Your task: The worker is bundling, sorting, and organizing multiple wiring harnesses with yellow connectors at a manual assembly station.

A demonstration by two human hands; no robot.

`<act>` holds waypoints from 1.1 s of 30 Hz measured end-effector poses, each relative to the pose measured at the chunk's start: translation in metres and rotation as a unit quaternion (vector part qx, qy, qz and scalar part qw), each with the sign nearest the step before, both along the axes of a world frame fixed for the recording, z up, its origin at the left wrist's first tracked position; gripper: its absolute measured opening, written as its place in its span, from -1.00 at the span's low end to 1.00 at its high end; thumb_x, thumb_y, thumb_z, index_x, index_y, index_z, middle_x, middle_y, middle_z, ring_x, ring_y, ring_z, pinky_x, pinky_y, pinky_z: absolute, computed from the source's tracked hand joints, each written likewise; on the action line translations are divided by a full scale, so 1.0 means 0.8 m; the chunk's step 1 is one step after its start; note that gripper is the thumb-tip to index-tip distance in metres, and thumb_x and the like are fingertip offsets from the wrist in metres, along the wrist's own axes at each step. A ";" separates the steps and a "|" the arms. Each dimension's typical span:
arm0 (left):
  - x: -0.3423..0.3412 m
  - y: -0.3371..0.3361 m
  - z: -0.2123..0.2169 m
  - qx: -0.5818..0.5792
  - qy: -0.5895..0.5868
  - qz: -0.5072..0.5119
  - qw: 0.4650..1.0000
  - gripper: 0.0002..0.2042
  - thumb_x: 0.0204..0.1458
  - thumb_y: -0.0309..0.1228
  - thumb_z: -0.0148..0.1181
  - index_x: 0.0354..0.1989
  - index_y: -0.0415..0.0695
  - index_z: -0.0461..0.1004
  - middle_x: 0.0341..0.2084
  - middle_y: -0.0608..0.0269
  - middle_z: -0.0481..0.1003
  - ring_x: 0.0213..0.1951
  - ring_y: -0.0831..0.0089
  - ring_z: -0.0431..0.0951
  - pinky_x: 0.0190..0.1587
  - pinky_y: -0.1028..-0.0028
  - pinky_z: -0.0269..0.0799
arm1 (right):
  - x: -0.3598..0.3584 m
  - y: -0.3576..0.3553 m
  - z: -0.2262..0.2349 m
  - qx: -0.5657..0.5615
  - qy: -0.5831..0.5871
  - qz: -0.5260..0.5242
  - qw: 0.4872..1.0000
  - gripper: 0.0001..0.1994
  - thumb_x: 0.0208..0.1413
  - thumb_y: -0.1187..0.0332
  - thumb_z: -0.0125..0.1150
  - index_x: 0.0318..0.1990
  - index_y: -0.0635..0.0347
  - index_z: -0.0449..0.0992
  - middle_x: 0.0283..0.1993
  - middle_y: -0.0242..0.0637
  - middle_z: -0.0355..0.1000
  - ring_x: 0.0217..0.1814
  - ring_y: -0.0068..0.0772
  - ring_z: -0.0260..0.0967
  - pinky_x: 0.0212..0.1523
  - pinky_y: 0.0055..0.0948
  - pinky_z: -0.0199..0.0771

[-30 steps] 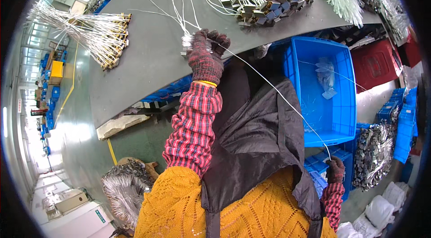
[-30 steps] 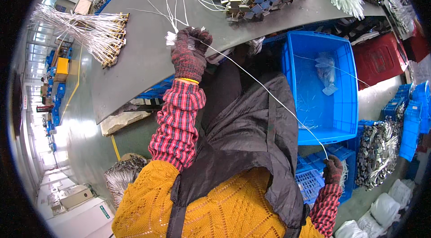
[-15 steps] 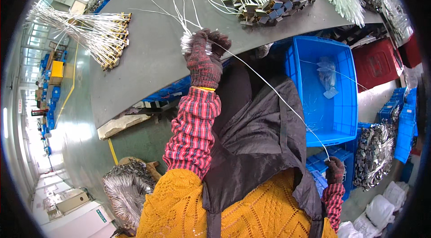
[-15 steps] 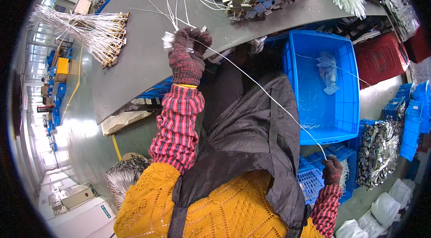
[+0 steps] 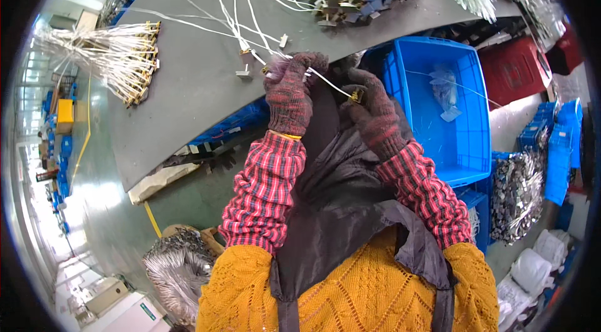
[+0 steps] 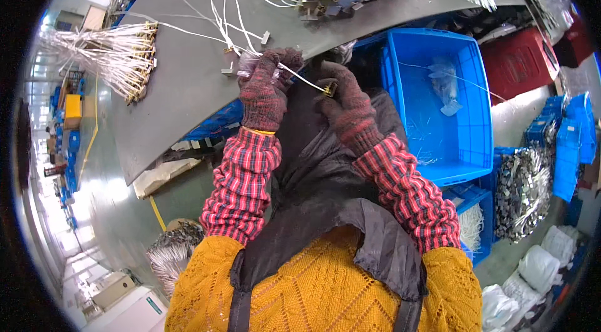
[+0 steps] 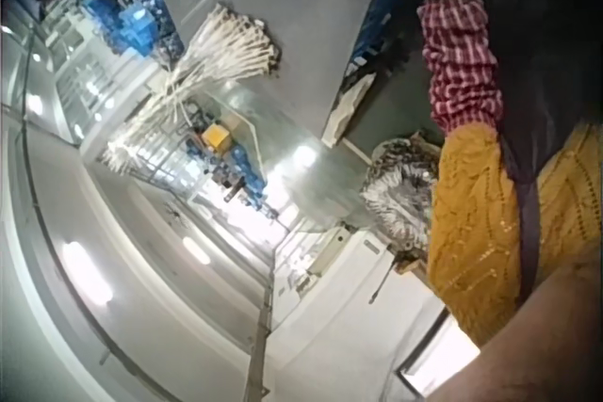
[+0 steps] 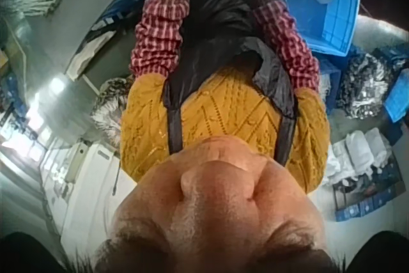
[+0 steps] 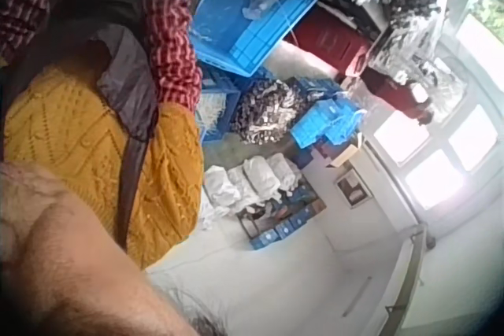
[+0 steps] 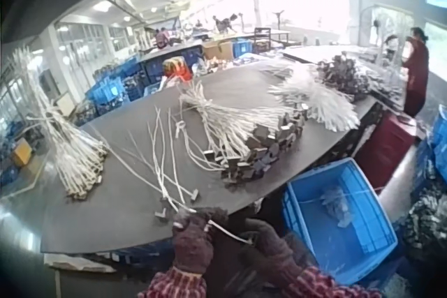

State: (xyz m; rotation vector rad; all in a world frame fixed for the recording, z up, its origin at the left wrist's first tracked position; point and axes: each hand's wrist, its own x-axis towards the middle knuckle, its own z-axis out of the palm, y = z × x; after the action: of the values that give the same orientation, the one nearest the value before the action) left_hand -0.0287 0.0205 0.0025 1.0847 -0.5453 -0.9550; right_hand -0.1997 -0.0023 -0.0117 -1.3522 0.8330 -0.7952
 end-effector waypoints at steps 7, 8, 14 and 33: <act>0.029 0.005 -0.042 0.031 -0.428 0.059 0.901 -0.87 0.18 -0.42 0.11 -0.22 -0.14 0.57 -0.33 0.15 0.55 -0.29 0.31 0.58 -0.22 0.36 0.49 | 0.094 -0.025 -0.015 -0.120 0.046 -0.036 0.991 -0.44 0.03 0.48 0.33 0.22 0.04 0.31 -0.03 -0.09 0.53 -0.01 -0.23 0.54 0.03 -0.32 0.51; 0.043 0.000 -0.026 0.104 -0.276 0.006 0.956 -0.87 0.17 -0.40 0.09 -0.21 -0.10 0.56 -0.27 0.12 0.53 -0.29 0.20 0.56 -0.25 0.30 0.49 | 0.108 -0.027 -0.008 -0.129 0.075 -0.036 0.988 -0.44 0.03 0.42 0.35 0.21 0.04 0.31 -0.04 -0.08 0.53 0.00 -0.20 0.54 0.03 -0.30 0.50; 0.183 0.018 0.019 0.247 -0.061 0.124 0.959 -0.82 0.17 -0.30 0.15 -0.27 -0.17 0.43 -0.47 0.06 0.55 -0.55 0.20 0.60 -0.58 0.27 0.50 | 0.159 -0.091 0.058 -0.358 0.286 0.043 0.888 -0.41 -0.02 0.29 0.42 0.20 0.06 0.35 0.06 -0.09 0.46 -0.04 -0.09 0.49 -0.04 -0.23 0.50; -0.023 -0.026 -0.041 0.042 0.224 -0.179 0.957 -0.74 0.29 -0.42 -0.05 0.08 -0.26 0.35 -0.07 -0.03 0.51 -0.03 0.09 0.58 0.02 0.14 0.58 | 0.041 -0.196 0.076 0.002 0.018 -0.080 0.997 -0.69 0.04 0.27 0.35 -0.15 0.31 0.54 -0.44 -0.28 0.50 -0.56 -0.49 0.37 -0.58 -0.45 0.36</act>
State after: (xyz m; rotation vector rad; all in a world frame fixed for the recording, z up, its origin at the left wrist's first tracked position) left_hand -0.0468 0.0000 -0.0303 0.8160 -0.3290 -1.5059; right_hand -0.1670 -0.1587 0.0489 -1.3102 0.9797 -0.8951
